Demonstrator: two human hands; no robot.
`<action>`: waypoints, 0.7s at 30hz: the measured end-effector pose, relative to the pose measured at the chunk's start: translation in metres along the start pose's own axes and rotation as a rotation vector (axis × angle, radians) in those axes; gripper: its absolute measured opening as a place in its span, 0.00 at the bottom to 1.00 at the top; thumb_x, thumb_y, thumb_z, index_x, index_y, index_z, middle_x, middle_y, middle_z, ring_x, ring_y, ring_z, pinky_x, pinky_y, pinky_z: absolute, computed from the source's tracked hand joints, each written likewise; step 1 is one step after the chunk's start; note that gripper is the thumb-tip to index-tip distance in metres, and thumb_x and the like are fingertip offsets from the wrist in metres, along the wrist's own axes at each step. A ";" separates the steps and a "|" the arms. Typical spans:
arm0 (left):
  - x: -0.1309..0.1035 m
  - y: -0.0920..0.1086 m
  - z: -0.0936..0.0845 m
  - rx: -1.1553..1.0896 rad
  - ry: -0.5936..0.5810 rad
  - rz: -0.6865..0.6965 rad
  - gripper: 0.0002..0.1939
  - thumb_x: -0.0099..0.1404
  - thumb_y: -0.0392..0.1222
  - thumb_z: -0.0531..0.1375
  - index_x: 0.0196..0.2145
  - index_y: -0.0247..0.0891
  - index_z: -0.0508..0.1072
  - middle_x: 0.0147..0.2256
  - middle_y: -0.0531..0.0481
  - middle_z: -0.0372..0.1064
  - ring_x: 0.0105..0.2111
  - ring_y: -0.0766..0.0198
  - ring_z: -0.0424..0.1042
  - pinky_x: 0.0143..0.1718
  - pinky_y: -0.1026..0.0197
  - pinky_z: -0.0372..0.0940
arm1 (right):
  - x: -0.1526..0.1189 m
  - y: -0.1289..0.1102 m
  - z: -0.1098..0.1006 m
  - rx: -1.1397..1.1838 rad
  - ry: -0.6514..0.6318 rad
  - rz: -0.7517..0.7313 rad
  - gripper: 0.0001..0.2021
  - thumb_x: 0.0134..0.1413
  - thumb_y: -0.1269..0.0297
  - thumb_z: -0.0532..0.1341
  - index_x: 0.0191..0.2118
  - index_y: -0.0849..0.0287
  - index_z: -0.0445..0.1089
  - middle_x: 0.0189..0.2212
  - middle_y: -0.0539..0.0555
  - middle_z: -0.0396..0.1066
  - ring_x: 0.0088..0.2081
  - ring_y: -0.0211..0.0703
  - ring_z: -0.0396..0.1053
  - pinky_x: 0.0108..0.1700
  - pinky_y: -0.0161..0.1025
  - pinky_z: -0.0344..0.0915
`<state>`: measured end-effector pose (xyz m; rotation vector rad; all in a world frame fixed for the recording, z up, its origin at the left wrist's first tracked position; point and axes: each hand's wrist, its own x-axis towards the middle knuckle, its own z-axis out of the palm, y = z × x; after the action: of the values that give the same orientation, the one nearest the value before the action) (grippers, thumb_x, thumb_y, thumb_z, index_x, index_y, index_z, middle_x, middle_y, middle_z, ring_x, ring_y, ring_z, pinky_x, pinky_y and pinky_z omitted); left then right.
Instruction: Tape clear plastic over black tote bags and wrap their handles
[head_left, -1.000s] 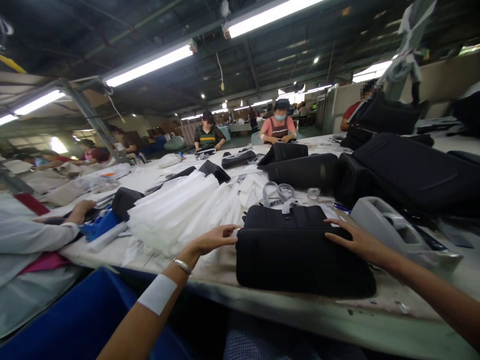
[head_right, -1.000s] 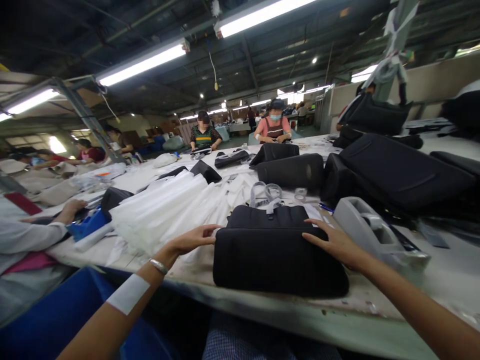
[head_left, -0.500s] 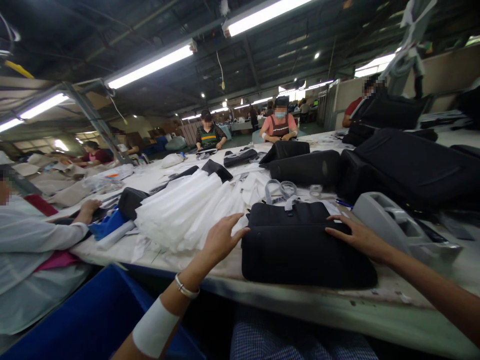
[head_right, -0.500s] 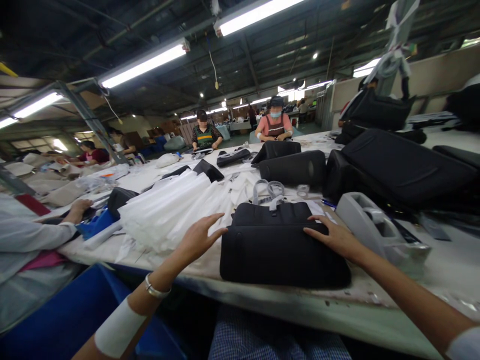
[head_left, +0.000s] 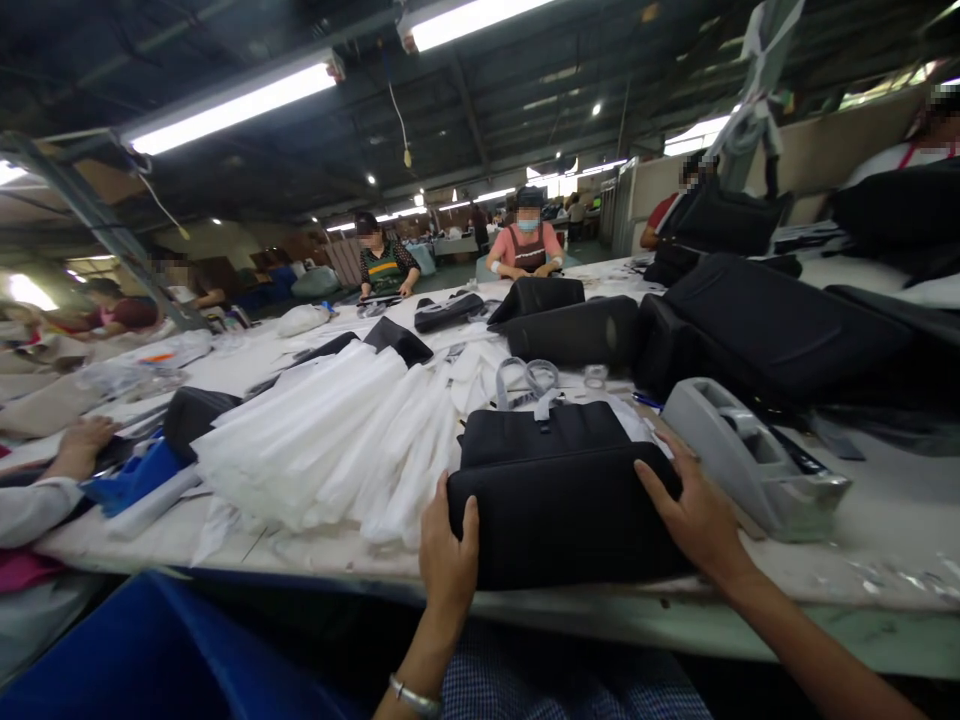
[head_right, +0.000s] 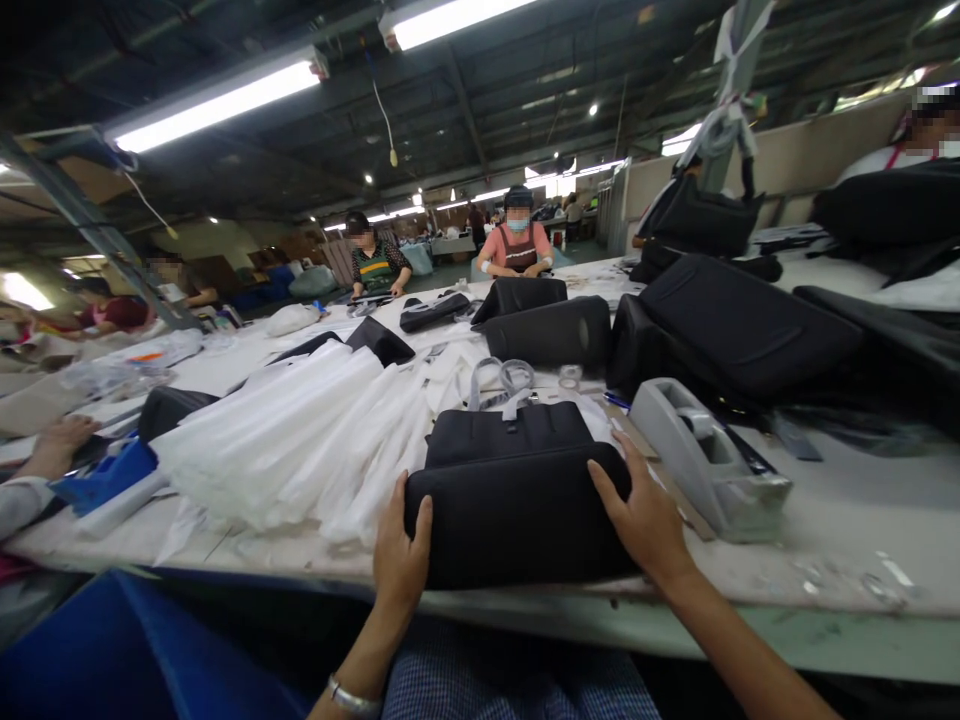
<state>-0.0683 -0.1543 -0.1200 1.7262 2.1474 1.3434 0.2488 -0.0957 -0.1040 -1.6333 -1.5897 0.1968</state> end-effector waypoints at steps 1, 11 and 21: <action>0.002 -0.001 0.002 0.023 -0.014 -0.003 0.29 0.71 0.52 0.51 0.65 0.39 0.57 0.61 0.41 0.61 0.61 0.50 0.60 0.62 0.45 0.56 | 0.002 0.000 0.003 -0.014 -0.011 0.007 0.31 0.62 0.43 0.52 0.65 0.55 0.56 0.61 0.60 0.63 0.57 0.61 0.66 0.58 0.55 0.63; 0.028 0.002 0.004 0.193 -0.107 0.003 0.24 0.72 0.51 0.50 0.59 0.39 0.66 0.53 0.43 0.71 0.52 0.50 0.69 0.55 0.48 0.62 | 0.015 0.004 0.011 -0.077 -0.150 0.050 0.29 0.62 0.41 0.48 0.60 0.54 0.63 0.57 0.59 0.68 0.55 0.61 0.68 0.56 0.55 0.65; 0.066 0.011 0.007 0.442 -0.245 -0.057 0.20 0.73 0.50 0.48 0.55 0.42 0.71 0.41 0.41 0.77 0.41 0.51 0.76 0.41 0.53 0.67 | 0.022 -0.002 0.009 -0.154 -0.234 0.148 0.29 0.63 0.41 0.46 0.61 0.52 0.62 0.57 0.58 0.68 0.53 0.64 0.70 0.52 0.57 0.67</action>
<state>-0.0804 -0.0958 -0.0882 1.8292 2.4469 0.6285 0.2457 -0.0726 -0.0999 -1.9065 -1.6921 0.3630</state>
